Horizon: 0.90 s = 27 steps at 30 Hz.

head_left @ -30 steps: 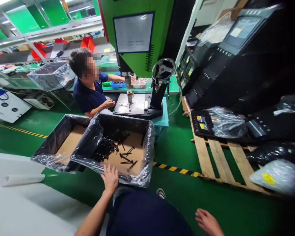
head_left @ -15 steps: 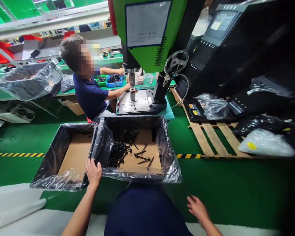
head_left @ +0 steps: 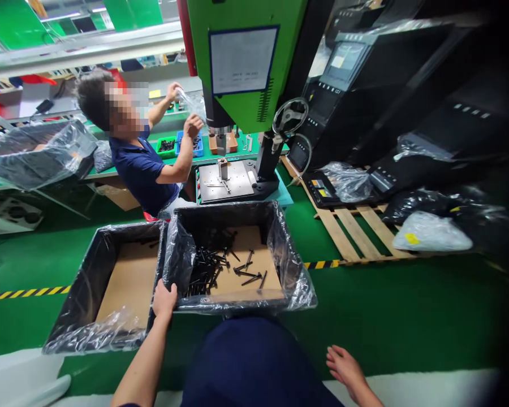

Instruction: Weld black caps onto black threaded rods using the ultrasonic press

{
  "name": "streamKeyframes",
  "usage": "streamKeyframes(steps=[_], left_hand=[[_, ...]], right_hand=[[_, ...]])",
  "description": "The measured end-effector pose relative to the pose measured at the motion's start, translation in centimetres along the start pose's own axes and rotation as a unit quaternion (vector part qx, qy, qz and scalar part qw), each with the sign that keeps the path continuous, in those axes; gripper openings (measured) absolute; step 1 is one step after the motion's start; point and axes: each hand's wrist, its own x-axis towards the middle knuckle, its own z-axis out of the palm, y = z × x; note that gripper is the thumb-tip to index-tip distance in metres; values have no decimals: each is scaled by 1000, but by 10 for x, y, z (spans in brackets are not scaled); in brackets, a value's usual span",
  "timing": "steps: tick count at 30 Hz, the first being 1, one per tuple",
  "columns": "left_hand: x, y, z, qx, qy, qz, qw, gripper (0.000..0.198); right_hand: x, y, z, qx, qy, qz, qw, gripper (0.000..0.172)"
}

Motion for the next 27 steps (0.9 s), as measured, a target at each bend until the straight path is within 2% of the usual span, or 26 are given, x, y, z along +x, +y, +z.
streamKeyframes(steps=[11,27], left_hand=[[-7,3,-3,-22,-11,-17,1000,63],[-8,6,-4,-32,7,-7,999,60]], right_hand=[[-18,2,28,-18,-25,12,999,33],[-30,6,35,-19,-30,9,999,28]])
